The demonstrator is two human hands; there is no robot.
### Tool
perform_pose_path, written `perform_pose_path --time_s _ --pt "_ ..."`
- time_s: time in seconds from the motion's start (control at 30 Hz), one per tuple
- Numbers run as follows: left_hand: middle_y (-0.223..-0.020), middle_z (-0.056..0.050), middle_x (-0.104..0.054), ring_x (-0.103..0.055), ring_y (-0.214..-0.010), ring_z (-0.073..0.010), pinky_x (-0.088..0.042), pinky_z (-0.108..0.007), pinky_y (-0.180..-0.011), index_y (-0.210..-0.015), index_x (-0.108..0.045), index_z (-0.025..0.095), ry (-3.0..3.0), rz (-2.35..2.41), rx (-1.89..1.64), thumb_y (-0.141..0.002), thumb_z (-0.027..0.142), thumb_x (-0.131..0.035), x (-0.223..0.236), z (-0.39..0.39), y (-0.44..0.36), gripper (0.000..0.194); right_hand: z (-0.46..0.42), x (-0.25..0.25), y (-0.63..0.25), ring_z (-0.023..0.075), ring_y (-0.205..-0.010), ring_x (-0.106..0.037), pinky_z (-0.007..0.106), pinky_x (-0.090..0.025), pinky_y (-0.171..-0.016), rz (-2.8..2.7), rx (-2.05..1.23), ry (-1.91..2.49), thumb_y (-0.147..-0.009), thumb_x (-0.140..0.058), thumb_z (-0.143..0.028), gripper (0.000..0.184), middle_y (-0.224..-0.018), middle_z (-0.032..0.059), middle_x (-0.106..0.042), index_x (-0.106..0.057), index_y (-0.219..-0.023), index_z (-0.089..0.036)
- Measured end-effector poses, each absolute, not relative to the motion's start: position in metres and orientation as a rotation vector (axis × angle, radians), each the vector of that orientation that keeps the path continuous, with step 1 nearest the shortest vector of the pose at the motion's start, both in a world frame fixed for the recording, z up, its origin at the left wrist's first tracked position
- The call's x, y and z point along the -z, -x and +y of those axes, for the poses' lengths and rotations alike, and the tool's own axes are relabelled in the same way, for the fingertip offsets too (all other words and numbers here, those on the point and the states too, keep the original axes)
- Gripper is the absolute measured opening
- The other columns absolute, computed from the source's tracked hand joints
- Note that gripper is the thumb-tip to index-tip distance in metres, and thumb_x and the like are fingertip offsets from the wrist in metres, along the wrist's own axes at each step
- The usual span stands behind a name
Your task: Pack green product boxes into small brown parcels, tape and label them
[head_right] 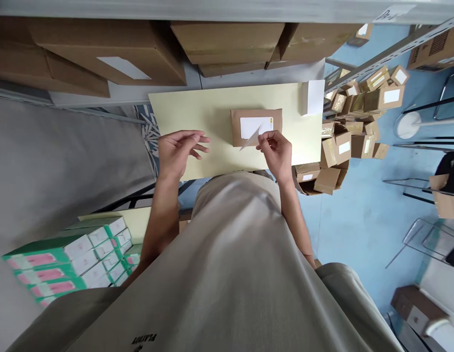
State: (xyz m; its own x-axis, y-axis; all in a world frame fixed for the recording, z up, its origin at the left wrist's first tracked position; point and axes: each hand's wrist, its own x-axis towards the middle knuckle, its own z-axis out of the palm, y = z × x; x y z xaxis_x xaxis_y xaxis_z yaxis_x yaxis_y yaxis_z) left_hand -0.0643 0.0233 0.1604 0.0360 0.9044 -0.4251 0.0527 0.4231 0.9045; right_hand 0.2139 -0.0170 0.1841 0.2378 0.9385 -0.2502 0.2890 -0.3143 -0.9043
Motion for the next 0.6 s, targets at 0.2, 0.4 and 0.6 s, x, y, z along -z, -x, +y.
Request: perform_pose_path --time_s 0.2,0.4,0.6 --pt "-0.089 -0.009 -0.086 -0.081 -0.068 -0.0208 -0.055 -0.027 -0.051 -0.094 -0.085 0.021 -0.995 1.282 -0.856 -0.091 0.057 -0.087 -0.193 0.017 0.024 0.037 -0.014 -0.178 -0.246 0.0209 -0.085 -0.078 0.037 -0.065 -0.079 -1.096 -1.165 1.716 -0.096 -0.074 -0.083 0.057 -0.083 0.0008 -0.071 -0.067 -0.097 -0.027" --pt "-0.087 -0.008 -0.086 -0.080 -0.066 -0.0189 -0.054 -0.027 -0.050 -0.090 -0.085 0.022 -1.043 1.264 -0.858 -0.093 0.051 -0.089 -0.202 0.020 -0.019 0.030 -0.010 -0.170 -0.278 0.0213 -0.086 -0.077 0.039 -0.067 -0.082 -1.081 -1.247 1.686 -0.096 -0.073 -0.085 0.058 -0.086 0.0019 -0.073 -0.068 -0.097 -0.027" --pt "-0.090 -0.008 -0.087 -0.082 -0.071 -0.0201 -0.059 -0.027 -0.055 -0.095 -0.083 0.019 -1.068 1.336 -0.790 -0.095 0.047 -0.088 -0.212 0.023 -0.064 0.028 -0.006 -0.164 -0.307 0.0202 -0.089 -0.077 0.037 -0.066 -0.082 -1.101 -1.312 1.627 -0.099 -0.072 -0.082 0.055 -0.091 0.0027 -0.072 -0.068 -0.098 -0.026"
